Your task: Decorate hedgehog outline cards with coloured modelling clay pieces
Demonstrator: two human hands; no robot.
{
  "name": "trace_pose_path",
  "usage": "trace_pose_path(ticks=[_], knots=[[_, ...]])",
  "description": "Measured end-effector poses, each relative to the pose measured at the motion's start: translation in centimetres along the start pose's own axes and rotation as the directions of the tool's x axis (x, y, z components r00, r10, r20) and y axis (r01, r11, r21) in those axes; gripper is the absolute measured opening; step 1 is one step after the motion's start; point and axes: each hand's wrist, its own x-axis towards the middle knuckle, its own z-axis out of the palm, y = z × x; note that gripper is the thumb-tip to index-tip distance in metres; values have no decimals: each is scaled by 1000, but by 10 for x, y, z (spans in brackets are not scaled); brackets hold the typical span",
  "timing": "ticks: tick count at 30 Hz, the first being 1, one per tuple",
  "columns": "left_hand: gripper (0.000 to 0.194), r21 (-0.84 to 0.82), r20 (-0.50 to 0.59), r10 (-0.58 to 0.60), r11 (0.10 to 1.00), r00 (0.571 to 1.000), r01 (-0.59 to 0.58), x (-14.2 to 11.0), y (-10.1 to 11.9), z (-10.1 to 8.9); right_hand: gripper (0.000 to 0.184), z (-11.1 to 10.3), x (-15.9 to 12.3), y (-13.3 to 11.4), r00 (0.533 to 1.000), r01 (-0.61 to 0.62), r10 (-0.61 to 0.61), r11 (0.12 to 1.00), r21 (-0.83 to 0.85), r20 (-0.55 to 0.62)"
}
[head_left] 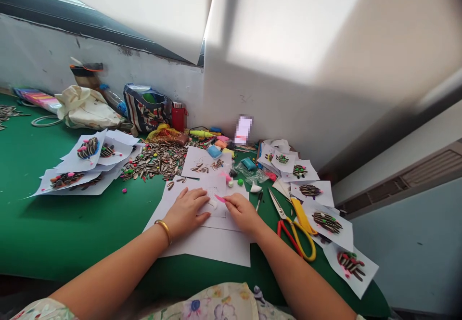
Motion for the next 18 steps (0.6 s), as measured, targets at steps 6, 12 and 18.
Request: trace_pose_path(ticks=[6, 12, 18], knots=[[40, 6, -2, -9, 1000, 1000, 9, 1, 4, -2, 34, -2, -8, -8, 978, -206, 207, 978, -33, 31], [39, 21, 5, -10, 1000, 1000, 10, 1, 2, 0, 27, -3, -13, -24, 974, -199, 218, 955, -220, 64], [40, -8, -5, -11, 1000, 1000, 11, 1, 2, 0, 31, -1, -13, -26, 969, -212, 237, 942, -258, 68]])
